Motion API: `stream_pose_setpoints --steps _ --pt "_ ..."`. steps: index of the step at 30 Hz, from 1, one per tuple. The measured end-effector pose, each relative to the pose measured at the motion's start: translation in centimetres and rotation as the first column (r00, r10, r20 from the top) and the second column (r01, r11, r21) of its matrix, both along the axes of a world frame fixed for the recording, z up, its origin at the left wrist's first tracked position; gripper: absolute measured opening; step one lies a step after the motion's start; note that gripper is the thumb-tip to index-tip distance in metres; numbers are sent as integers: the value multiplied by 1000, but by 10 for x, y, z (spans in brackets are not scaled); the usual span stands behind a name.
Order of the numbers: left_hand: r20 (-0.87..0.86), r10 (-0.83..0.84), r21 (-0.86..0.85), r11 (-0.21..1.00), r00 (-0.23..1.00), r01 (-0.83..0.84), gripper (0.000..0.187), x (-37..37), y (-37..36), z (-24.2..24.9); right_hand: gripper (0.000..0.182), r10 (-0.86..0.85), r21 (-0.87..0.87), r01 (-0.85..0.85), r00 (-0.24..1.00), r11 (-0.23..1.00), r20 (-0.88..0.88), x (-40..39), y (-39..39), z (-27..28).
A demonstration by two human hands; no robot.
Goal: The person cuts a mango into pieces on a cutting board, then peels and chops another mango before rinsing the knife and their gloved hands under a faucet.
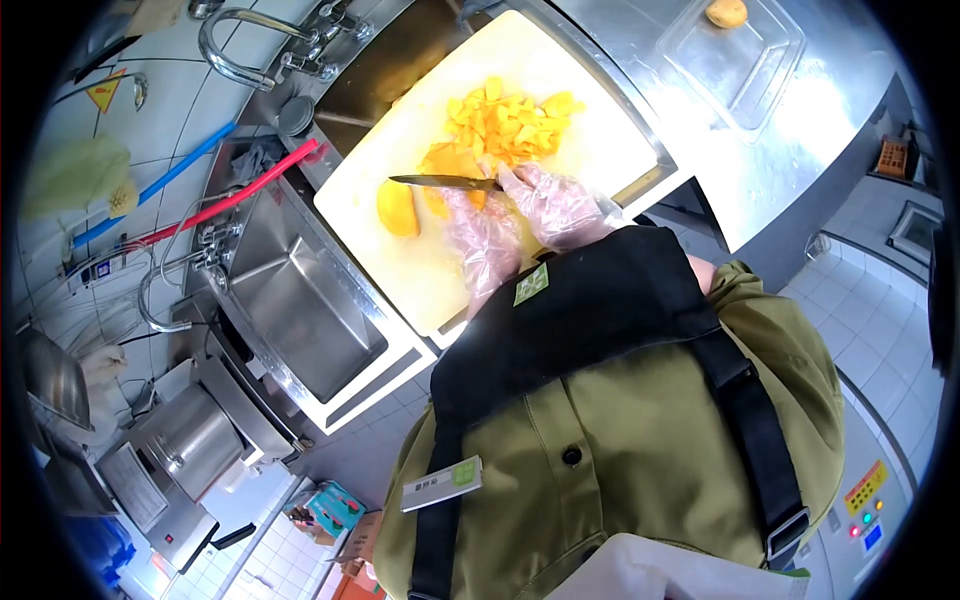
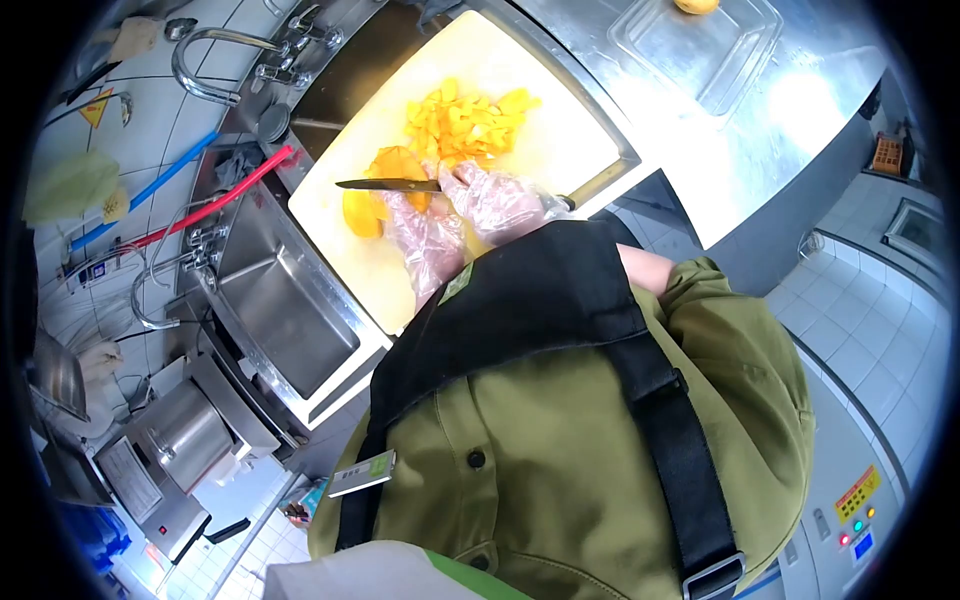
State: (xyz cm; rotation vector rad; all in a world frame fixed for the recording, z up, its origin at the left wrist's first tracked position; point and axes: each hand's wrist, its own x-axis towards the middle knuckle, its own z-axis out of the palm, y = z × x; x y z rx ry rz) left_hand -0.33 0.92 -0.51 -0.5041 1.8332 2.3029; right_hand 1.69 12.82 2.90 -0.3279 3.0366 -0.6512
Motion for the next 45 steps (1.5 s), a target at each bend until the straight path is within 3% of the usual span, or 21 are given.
stream_pose_setpoints --steps 2,5,8,12,20,23,26,29,32,35,38,41,42,45 --pt "9 3 22 1000 1000 -3 39 1 1 -2 46 -6 -73 35 933 997 360 -16 -2 21" --pt "21 9 34 999 1000 -10 39 2 0 0 49 28 -67 -1 914 998 405 -22 -1 23" --pt "24 3 37 999 1000 -4 39 4 2 -3 48 52 -62 -28 905 998 422 -26 -1 29" --pt "48 18 114 993 999 -23 39 5 5 -6 47 67 27 -80 945 996 320 -25 -2 6" --pt "191 124 531 821 974 -209 39 -2 6 -13 43 13 6 -15 965 1000 261 -22 -1 -19" --pt "220 139 609 753 965 -248 39 -5 6 -15 40 -51 -3 51 996 999 71 -22 10 -43" --pt "237 155 651 708 959 -275 39 -7 1 -14 37 -248 -365 447 843 816 478 -27 18 -11" --pt "252 170 689 660 953 -300 39 -10 1 -18 38 -132 -285 238 929 929 347 -20 25 -15" --pt "258 179 717 623 949 -313 39 -11 1 -18 36 -60 -215 66 998 974 34 -9 19 -31" --pt "253 172 705 641 952 -303 39 -11 0 -15 35 -84 -127 93 994 988 68 -13 12 -38" --pt "228 162 643 716 960 -273 38 -8 -2 -7 35 -296 -277 435 855 857 427 -28 7 -9" --pt "188 142 543 809 972 -223 38 -8 -7 0 35 -177 -22 176 982 984 -64 -24 37 -15" --pt "168 134 497 844 977 -201 37 -9 -9 2 36 -120 -87 100 956 991 -267 -19 43 -15" --pt "128 106 392 908 986 -148 37 -10 -10 3 39 124 -20 -138 938 990 -324 -12 50 -8"
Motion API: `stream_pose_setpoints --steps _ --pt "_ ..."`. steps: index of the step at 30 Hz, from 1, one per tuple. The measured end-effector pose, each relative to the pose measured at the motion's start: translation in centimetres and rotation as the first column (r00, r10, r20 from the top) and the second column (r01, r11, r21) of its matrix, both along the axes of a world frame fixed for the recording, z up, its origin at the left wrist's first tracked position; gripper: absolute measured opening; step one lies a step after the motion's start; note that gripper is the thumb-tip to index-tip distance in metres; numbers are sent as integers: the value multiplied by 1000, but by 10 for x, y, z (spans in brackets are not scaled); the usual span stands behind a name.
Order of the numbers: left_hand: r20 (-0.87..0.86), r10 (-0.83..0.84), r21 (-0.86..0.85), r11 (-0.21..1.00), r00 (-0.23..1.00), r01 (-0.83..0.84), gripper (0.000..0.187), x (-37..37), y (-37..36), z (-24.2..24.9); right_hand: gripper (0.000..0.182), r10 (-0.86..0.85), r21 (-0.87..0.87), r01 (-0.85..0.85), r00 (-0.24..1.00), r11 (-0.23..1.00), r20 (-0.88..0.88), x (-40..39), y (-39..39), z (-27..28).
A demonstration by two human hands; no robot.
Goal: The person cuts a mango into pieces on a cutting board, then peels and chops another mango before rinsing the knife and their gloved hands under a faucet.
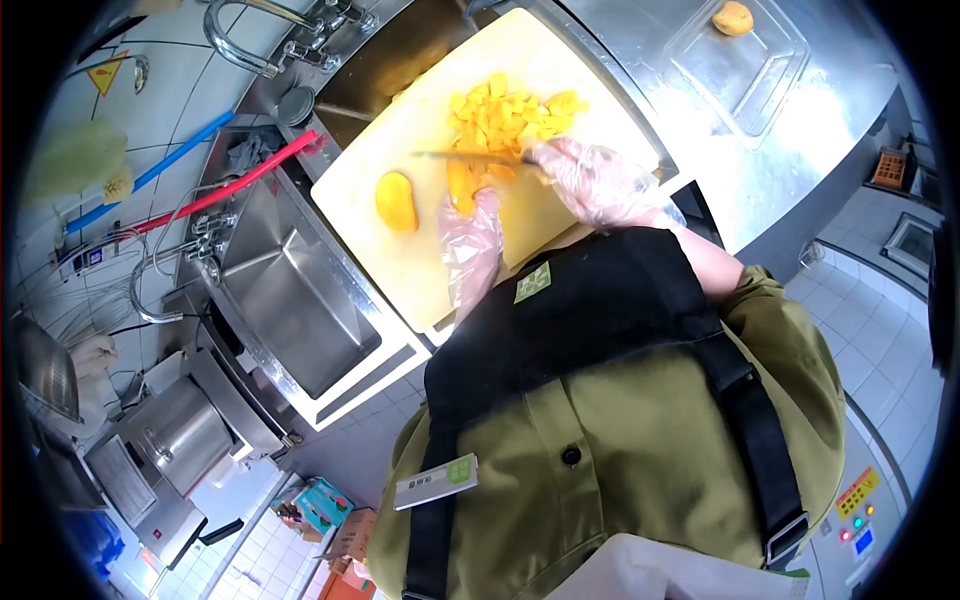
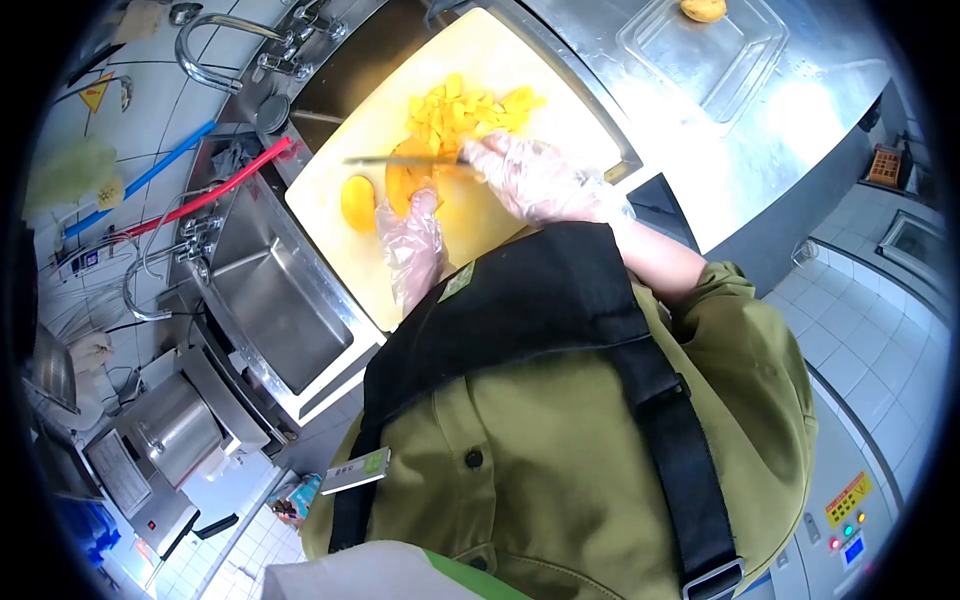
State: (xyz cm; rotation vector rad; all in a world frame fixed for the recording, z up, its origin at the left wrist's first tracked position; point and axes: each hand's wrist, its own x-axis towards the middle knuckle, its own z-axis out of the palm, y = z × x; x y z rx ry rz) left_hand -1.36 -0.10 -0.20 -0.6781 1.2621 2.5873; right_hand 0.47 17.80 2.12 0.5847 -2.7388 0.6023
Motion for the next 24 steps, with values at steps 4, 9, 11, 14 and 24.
stream_pose_setpoints --steps 4,9,11,14,24 --pt "-15 -48 -93 995 999 46 36 -1 0 2 42 80 42 -84 993 996 90 3 -4 1" --pt "-14 -76 -164 984 997 73 36 2 4 1 44 89 203 -117 986 972 142 -2 -10 4" --pt "-12 -83 -193 978 996 80 35 3 6 4 45 84 228 -131 976 965 203 -6 -13 7" --pt "2 -88 -232 969 996 86 35 6 7 6 45 50 218 -114 959 969 278 -9 -19 7" --pt "107 -78 -418 901 991 116 34 13 7 16 44 -83 161 17 909 987 409 -13 -36 -14"
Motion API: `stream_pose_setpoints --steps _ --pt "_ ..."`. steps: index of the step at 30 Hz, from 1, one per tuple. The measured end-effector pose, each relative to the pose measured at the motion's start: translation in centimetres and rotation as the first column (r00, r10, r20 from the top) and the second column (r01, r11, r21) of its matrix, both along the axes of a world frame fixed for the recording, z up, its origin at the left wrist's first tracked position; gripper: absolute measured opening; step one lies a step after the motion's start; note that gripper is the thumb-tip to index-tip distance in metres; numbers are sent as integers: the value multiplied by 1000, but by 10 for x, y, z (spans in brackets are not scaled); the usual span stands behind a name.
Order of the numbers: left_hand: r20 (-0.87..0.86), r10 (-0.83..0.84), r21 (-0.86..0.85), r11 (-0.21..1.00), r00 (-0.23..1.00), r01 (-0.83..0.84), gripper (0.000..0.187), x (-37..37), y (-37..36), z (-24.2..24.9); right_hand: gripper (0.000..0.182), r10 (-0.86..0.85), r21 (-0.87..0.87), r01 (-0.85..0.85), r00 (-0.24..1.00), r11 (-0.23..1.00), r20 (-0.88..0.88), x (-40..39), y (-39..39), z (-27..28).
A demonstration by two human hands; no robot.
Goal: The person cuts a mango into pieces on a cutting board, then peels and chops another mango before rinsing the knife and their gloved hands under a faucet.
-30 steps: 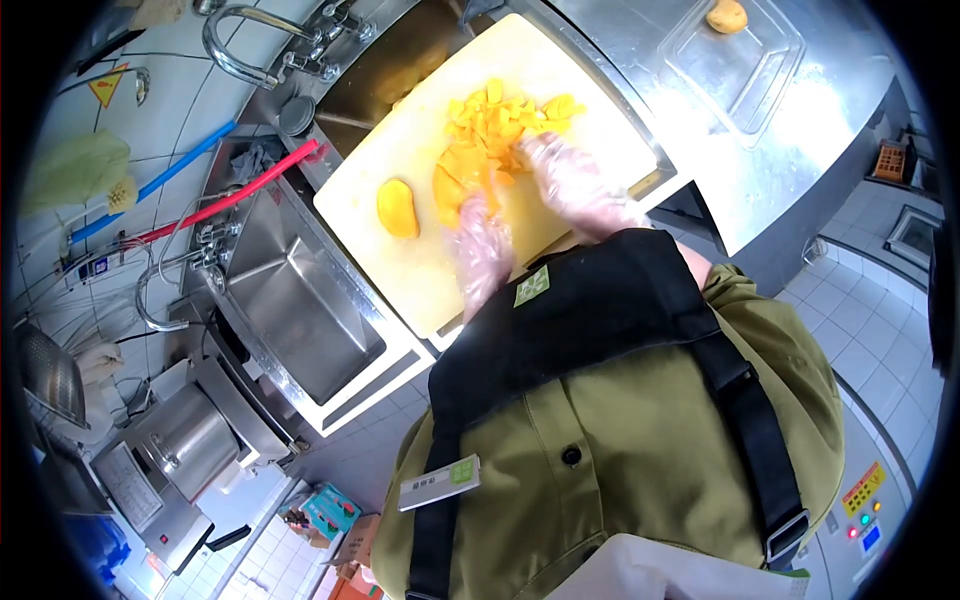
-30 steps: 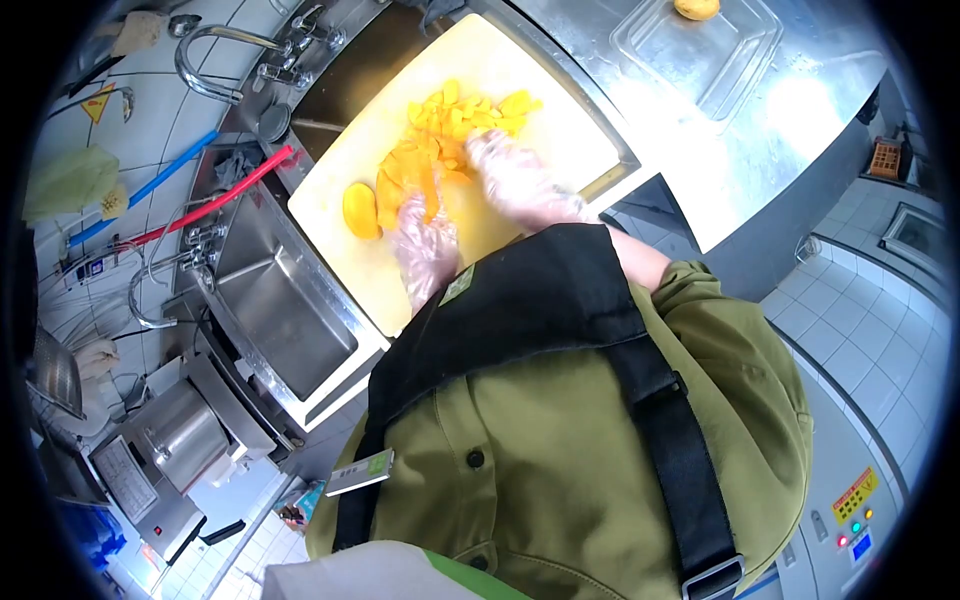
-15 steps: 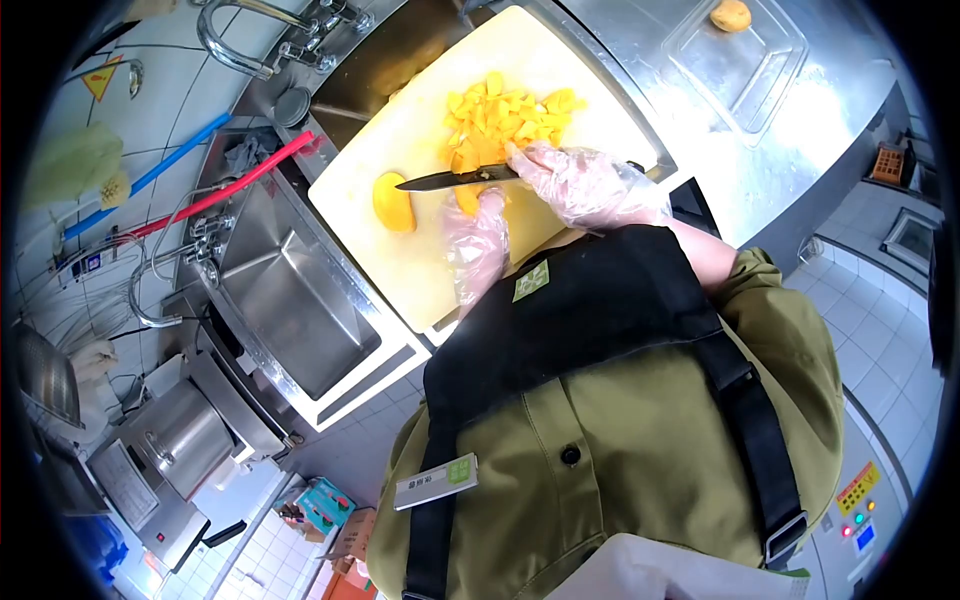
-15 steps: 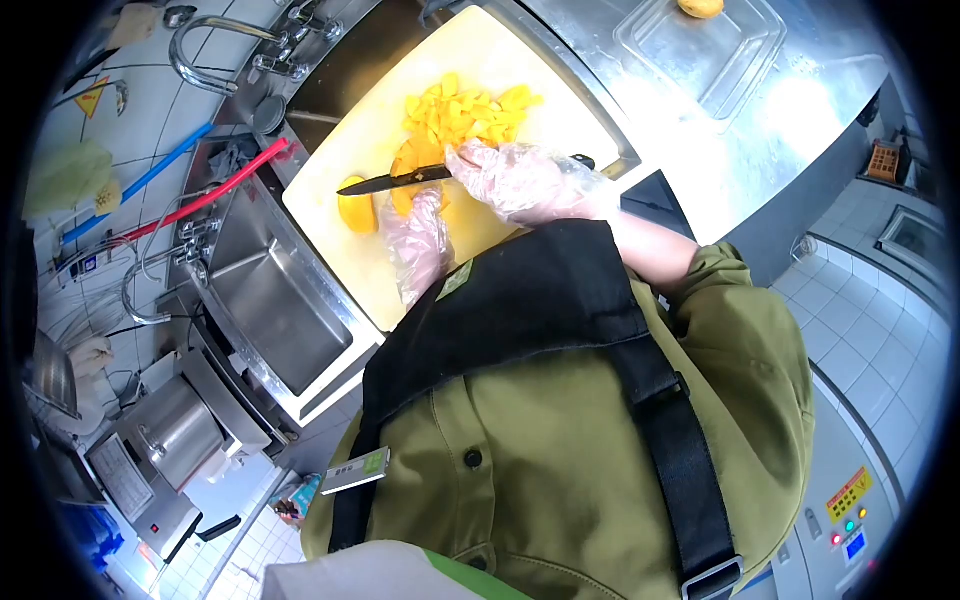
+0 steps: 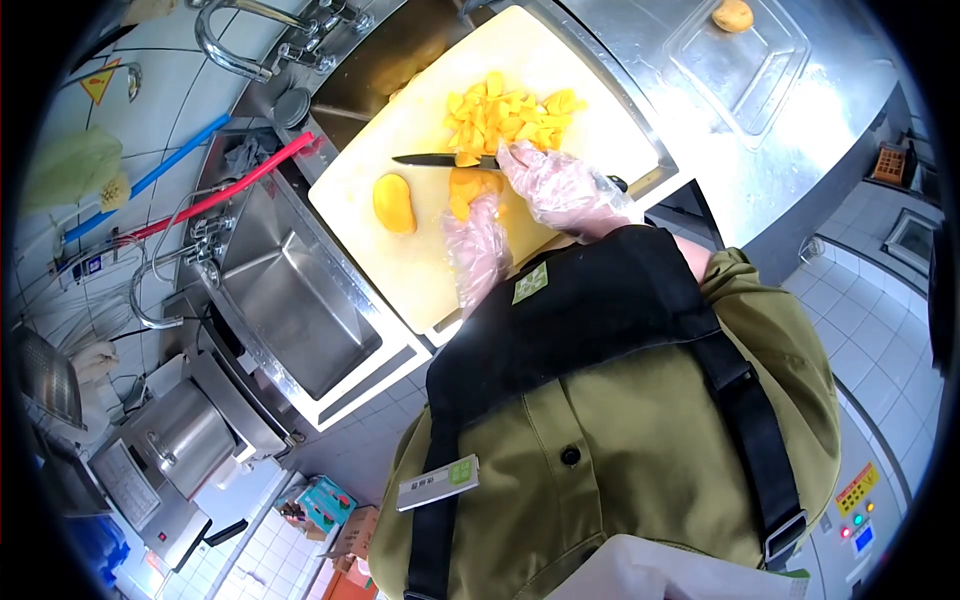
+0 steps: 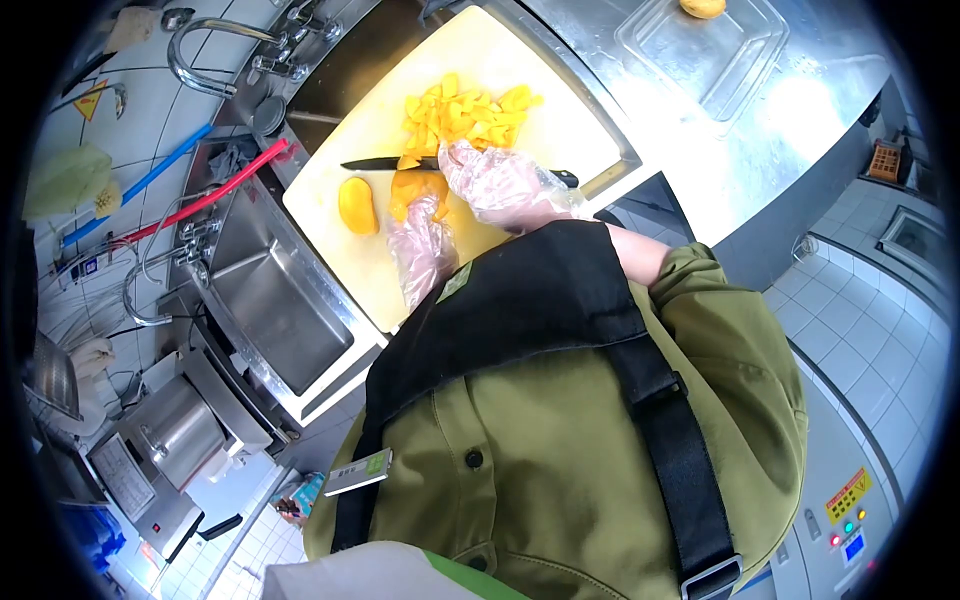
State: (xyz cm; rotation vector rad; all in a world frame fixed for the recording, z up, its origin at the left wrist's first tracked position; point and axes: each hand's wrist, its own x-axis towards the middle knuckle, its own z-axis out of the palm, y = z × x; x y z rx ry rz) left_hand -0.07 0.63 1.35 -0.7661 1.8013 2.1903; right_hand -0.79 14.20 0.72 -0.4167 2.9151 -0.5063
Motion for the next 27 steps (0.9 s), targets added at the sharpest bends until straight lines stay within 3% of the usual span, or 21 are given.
stream_pose_setpoints --steps 1,3,4,5,6,7,8,9,10,12,14,15,17,19,23,26,27 --pt "13 -22 -76 997 1000 23 34 3 -1 3 44 -21 2 21 1000 1000 -22 0 -1 -6" --pt "-7 -161 -301 942 987 151 33 6 -4 6 41 -147 -169 150 989 974 30 -7 10 -19" --pt "-75 -373 -539 795 925 277 31 4 -13 2 39 -199 -251 209 978 945 65 -8 14 -23" --pt "-110 -540 -758 589 834 281 29 3 -21 -2 34 -210 -309 226 974 924 86 -3 19 15" --pt "-71 -707 -910 334 703 244 27 0 -34 -10 33 -207 -310 210 977 927 43 0 21 10" --pt "-106 -811 -938 273 576 212 29 -7 -47 -26 33 -208 -309 196 978 930 -4 2 25 1" --pt "-168 -653 -687 615 738 387 29 -14 -46 -30 32 -210 -308 185 976 933 -49 3 27 -3" --pt "-121 -469 -302 857 875 417 29 -21 -44 -31 33 -198 -338 173 980 925 -38 4 25 -1" --pt "22 -300 126 947 954 295 29 -25 -43 -29 33 -185 -370 161 982 915 -28 6 22 3" --pt "-40 -208 483 852 977 202 35 -28 -29 -15 34 -218 -427 174 975 887 -55 11 18 -1" --pt "-67 -97 754 647 993 114 38 -30 -11 11 35 -306 -490 212 944 846 -120 19 10 -21" --pt "29 -82 715 698 996 37 41 -31 -3 21 35 -309 -490 203 940 848 -145 20 7 -23" --pt "-141 -120 415 894 983 169 42 -26 1 -3 36 -314 -488 189 931 852 -188 26 2 -23" --pt "-187 -141 156 973 972 171 38 -26 11 -9 38 -282 -389 182 935 903 -216 30 0 -14" --pt "-48 25 147 989 999 -17 31 -30 12 6 42 -206 -386 80 932 919 -299 33 4 -28" --pt "-76 42 190 981 996 -27 29 -28 2 5 40 -279 -450 211 956 868 -88 27 9 -10" --pt "-24 120 295 949 992 -108 31 -28 6 13 40 -230 -363 176 967 915 -113 25 9 -3"
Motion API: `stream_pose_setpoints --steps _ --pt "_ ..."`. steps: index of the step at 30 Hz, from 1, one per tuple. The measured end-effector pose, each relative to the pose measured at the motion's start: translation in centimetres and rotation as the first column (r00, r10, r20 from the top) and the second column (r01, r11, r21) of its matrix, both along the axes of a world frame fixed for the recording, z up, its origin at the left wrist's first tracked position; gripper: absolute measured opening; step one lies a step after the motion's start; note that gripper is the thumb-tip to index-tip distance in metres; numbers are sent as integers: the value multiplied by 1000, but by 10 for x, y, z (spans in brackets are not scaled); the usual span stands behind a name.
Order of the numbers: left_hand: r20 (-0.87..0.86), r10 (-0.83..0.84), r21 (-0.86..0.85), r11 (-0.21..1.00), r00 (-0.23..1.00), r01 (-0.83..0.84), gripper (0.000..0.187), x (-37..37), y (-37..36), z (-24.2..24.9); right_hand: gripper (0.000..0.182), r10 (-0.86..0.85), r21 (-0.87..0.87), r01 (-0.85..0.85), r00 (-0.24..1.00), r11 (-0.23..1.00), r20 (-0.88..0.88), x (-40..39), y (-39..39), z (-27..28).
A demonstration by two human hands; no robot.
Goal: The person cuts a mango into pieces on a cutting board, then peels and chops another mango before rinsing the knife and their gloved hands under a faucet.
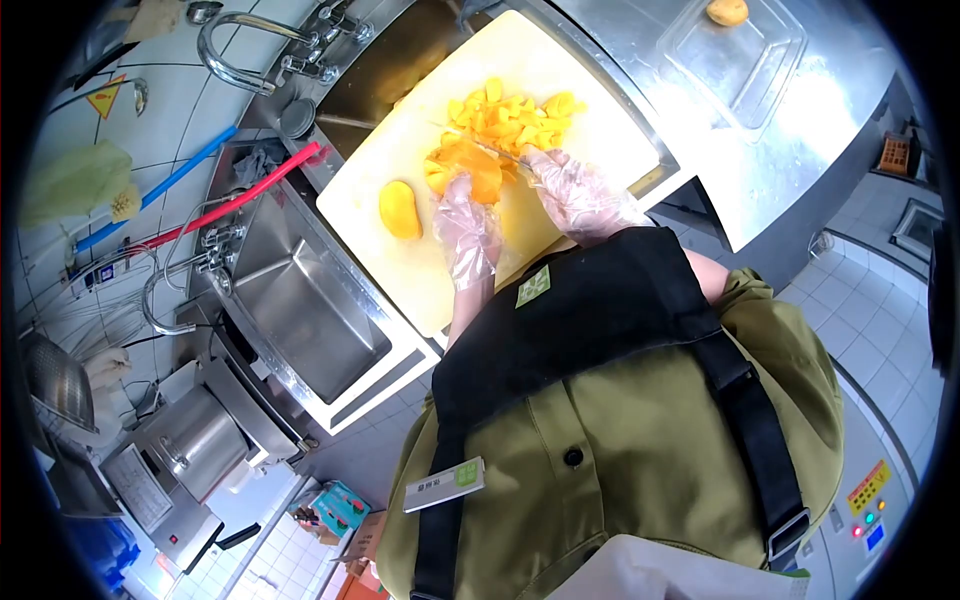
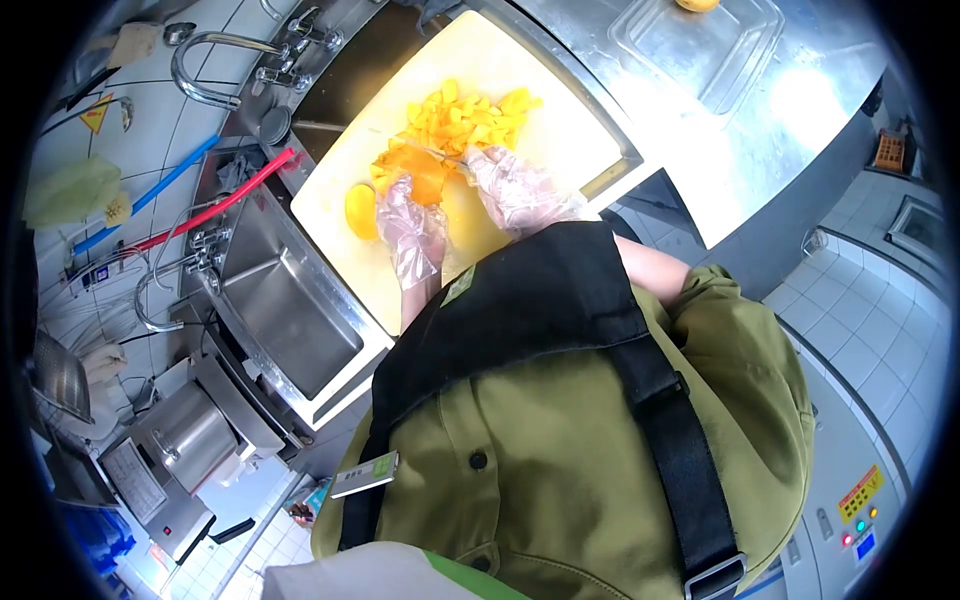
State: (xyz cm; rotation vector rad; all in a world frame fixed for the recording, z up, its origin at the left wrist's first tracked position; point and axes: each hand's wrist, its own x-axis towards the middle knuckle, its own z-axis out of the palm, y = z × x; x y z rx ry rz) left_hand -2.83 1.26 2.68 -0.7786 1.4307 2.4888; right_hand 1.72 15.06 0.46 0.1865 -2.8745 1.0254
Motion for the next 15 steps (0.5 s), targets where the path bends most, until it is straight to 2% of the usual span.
stream_pose_setpoints --steps 2,5,9,11,12,14,15 --pt "43 8 -58 998 999 -5 31 2 4 10 39 78 195 -78 997 978 9 -4 -1 10" --pt "1 -23 -84 996 1000 23 33 6 2 7 39 117 265 -107 993 958 -22 -1 -1 4" --pt "-137 -51 -55 998 989 44 34 16 8 -3 40 21 187 -60 979 980 204 -11 -5 15" --pt "-169 -131 -141 984 977 107 35 24 7 -5 41 -17 102 -10 967 995 255 -19 -2 18" --pt "-180 -172 -185 973 968 139 35 26 6 -5 41 -35 105 12 975 994 219 -21 2 14" --pt "-79 -158 -137 980 984 147 36 21 5 0 41 -67 109 52 987 993 145 -21 12 1" --pt "-27 -147 -113 983 989 143 36 19 3 1 40 -80 110 63 984 992 160 -19 12 4"
